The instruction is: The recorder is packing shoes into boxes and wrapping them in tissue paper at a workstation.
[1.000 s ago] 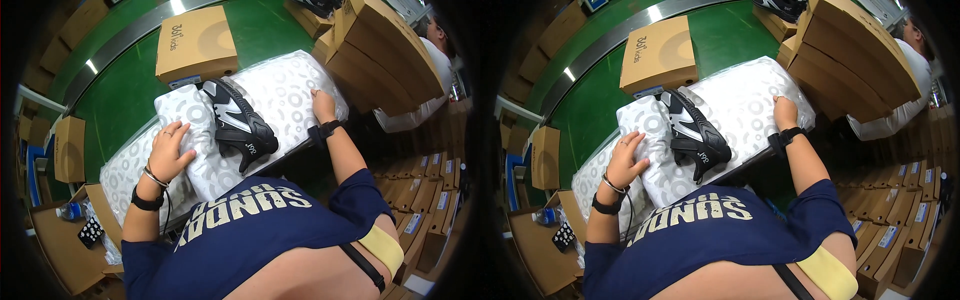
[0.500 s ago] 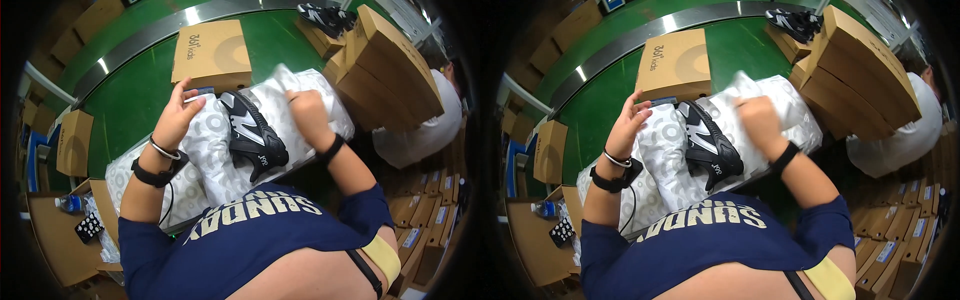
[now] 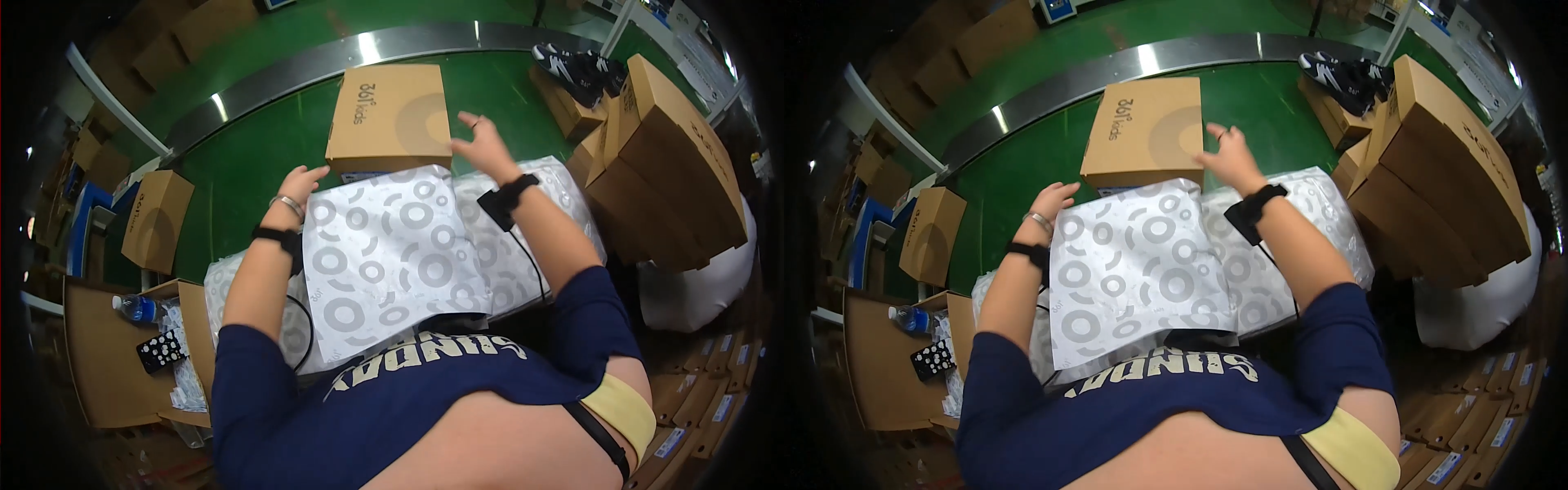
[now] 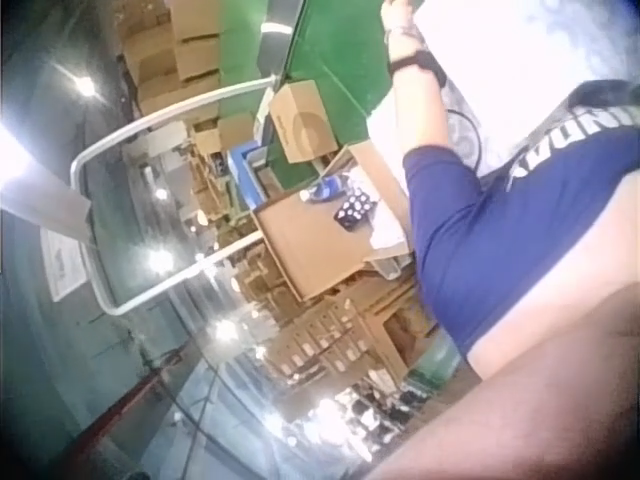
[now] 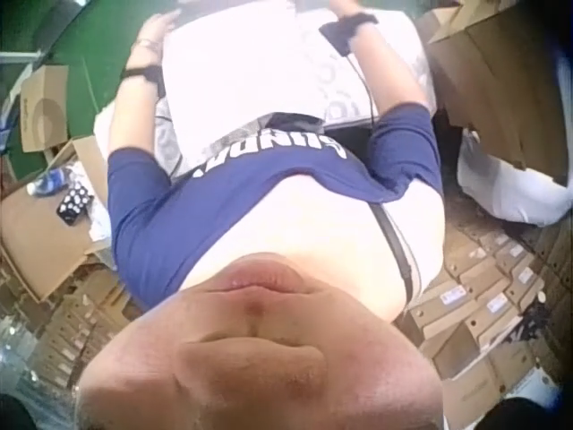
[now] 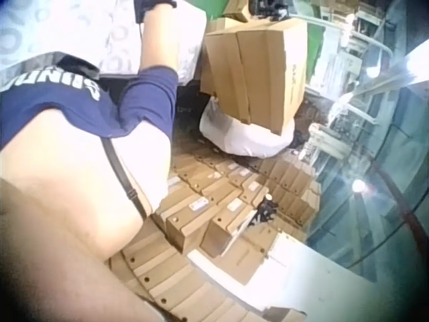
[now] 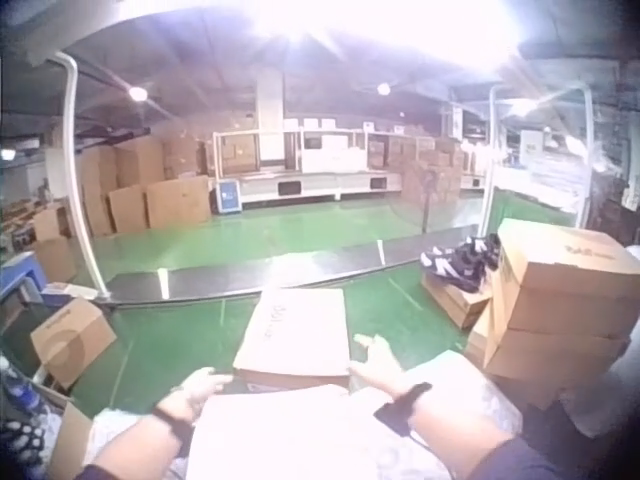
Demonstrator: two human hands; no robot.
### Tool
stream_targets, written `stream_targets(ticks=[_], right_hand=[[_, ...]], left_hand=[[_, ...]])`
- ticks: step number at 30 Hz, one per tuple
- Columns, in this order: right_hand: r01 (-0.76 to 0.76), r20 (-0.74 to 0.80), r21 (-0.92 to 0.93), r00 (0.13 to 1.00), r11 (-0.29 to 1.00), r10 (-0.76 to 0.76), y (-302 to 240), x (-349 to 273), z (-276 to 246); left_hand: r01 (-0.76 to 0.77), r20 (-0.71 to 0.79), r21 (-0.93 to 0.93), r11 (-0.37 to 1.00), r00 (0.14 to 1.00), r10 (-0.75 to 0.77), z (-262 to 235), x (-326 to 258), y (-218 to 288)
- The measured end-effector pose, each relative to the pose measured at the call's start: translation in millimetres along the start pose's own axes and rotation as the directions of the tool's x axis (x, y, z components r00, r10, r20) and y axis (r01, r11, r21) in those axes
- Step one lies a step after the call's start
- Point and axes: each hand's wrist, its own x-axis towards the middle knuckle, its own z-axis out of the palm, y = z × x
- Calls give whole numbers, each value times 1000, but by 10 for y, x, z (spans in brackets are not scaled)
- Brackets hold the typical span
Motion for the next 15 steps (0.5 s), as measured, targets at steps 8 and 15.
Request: stream_targets(ticks=[8, 15], right_hand=[[104, 18, -508, 994, 855, -111, -364, -166, 799], [-475, 48, 683, 787, 555, 615, 34, 21, 721]], left_hand=[[110, 506, -404, 908, 854, 121, -244, 579, -304], [-335, 245, 715, 614, 942, 230, -118, -57, -402]])
